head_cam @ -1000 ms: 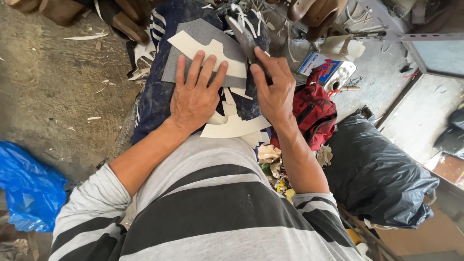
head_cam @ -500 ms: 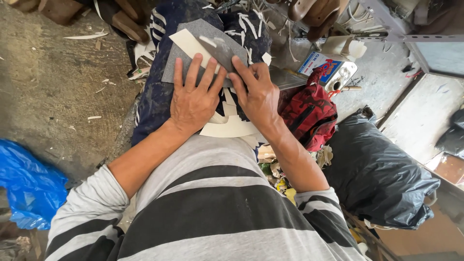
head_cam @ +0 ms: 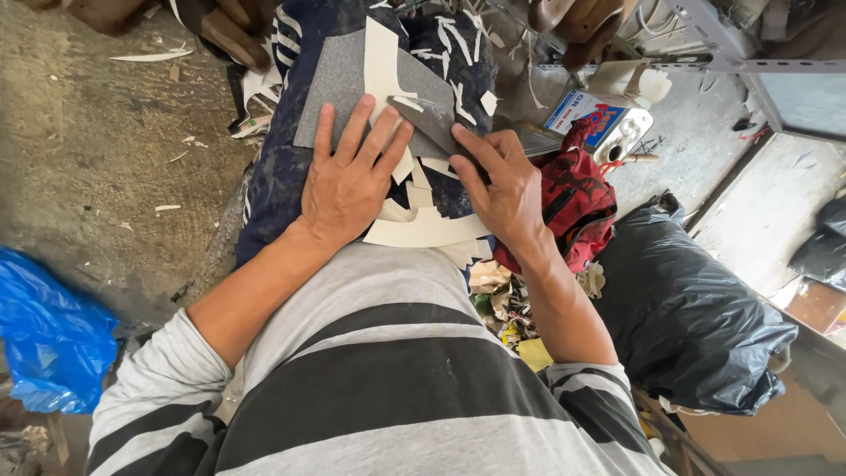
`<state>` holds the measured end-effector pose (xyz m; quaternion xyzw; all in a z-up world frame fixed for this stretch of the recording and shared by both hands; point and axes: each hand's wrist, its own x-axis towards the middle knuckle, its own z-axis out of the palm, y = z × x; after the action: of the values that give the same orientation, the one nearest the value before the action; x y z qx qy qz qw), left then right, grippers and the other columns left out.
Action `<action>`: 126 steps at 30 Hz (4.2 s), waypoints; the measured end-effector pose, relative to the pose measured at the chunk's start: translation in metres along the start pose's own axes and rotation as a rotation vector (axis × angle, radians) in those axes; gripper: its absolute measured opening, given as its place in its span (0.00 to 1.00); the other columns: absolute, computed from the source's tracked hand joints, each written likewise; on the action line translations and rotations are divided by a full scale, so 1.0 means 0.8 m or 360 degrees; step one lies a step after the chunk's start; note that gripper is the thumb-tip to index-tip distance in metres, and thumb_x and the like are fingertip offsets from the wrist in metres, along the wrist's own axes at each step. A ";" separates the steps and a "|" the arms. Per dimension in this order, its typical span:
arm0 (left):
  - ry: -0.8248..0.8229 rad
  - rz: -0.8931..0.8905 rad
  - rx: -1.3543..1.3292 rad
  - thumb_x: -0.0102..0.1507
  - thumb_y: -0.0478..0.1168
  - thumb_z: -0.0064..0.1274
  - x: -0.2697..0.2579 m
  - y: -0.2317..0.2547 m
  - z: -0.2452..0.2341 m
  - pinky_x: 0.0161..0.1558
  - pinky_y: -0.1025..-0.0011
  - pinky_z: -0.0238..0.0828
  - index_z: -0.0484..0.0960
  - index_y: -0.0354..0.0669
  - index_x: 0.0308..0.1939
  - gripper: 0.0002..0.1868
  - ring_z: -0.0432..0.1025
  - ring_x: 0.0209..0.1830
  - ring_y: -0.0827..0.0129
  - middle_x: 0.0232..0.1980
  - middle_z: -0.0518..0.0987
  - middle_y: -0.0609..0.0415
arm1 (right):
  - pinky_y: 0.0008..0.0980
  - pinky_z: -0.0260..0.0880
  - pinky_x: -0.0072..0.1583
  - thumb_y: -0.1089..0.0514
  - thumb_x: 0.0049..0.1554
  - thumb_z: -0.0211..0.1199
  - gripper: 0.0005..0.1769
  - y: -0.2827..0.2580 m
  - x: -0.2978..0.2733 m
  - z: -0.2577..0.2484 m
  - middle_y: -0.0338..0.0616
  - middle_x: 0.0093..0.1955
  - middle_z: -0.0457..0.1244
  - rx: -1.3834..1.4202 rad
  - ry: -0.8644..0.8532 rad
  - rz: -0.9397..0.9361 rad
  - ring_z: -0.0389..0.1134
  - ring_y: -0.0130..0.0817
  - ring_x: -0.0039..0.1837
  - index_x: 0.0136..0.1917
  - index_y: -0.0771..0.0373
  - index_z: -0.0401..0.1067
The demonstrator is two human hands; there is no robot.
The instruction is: Trimming the excess edges of a leather piece using a sharp knife in a workshop environment.
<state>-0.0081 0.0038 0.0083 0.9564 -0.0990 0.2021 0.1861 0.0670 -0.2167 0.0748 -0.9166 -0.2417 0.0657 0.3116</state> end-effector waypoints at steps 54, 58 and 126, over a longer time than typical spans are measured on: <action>0.0074 0.0062 -0.0190 0.68 0.37 0.47 0.000 0.000 0.001 0.76 0.52 0.54 0.83 0.44 0.61 0.18 0.67 0.72 0.55 0.67 0.78 0.51 | 0.36 0.74 0.38 0.48 0.65 0.63 0.14 -0.036 0.024 0.037 0.39 0.43 0.61 -0.0329 0.0101 -0.0144 0.71 0.41 0.37 0.63 0.49 0.78; 0.0108 0.0077 -0.0213 0.68 0.37 0.48 0.000 -0.002 0.007 0.76 0.52 0.55 0.83 0.43 0.59 0.17 0.68 0.71 0.55 0.65 0.79 0.50 | 0.33 0.76 0.39 0.47 0.65 0.63 0.15 -0.031 0.029 0.055 0.36 0.43 0.60 -0.0364 0.0212 -0.0210 0.70 0.38 0.35 0.64 0.47 0.78; 0.0195 0.0875 0.0178 0.65 0.35 0.53 0.347 -0.017 0.126 0.60 0.52 0.63 0.74 0.38 0.69 0.27 0.59 0.69 0.51 0.66 0.71 0.44 | 0.20 0.58 0.27 0.54 0.68 0.55 0.17 0.100 -0.081 0.001 0.43 0.39 0.61 0.1085 0.1136 0.1187 0.57 0.22 0.28 0.66 0.62 0.74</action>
<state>0.2799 -0.0555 0.0361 0.8885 -0.3319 0.3076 0.0768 0.0425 -0.3030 0.0238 -0.7538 0.2486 -0.0669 0.6046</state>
